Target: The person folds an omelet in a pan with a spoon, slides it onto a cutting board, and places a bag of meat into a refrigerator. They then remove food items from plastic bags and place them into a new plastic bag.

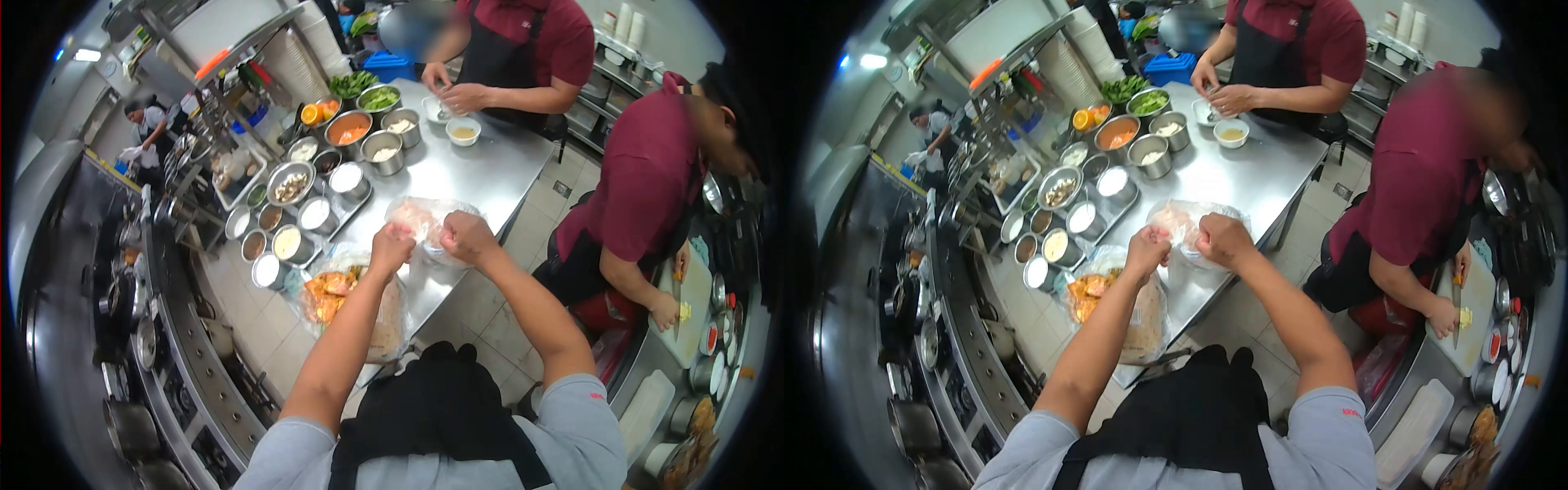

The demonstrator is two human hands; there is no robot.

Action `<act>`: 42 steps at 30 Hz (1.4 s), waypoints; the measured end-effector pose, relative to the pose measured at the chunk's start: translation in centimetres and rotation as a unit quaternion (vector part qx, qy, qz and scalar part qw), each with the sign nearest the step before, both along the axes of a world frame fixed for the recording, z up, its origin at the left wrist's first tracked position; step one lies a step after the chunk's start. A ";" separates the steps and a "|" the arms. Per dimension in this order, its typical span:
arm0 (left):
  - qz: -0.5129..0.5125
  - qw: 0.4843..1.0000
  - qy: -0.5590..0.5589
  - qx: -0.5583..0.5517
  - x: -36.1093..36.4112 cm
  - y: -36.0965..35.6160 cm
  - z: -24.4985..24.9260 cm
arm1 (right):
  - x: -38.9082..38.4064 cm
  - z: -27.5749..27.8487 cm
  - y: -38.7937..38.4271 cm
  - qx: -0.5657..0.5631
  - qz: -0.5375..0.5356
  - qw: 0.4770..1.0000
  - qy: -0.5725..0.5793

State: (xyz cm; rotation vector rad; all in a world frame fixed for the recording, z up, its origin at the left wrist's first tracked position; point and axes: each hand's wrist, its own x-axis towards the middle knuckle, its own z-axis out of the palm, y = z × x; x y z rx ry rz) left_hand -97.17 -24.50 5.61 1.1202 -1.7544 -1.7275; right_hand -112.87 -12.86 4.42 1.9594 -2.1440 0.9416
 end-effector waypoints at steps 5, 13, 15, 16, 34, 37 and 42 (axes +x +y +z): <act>-0.039 0.999 0.004 0.007 -0.3 0.0 1.4 | 2.7 2.6 0.2 -0.089 0.061 0.994 -0.023; -0.048 0.998 0.018 -0.030 0.2 -0.7 0.6 | 2.5 1.9 -1.3 -0.033 0.107 0.993 -0.021; -0.060 0.998 0.004 -0.032 0.8 -1.1 0.9 | 2.0 1.6 -1.2 0.016 0.143 0.982 -0.121; -0.078 0.996 -0.011 -0.035 1.0 -1.2 1.0 | 2.0 1.4 -1.5 0.019 0.147 0.982 -0.120; -0.170 0.906 -0.094 -0.376 2.6 1.4 1.3 | 3.1 1.2 -1.3 0.072 0.044 0.961 -0.265; -0.227 0.901 -0.090 -0.359 3.2 0.4 1.7 | 2.9 1.2 -0.5 0.092 0.188 0.962 -0.173; -0.301 0.845 -0.125 -0.423 4.7 0.3 1.3 | 3.2 2.0 0.9 0.151 0.239 0.952 -0.116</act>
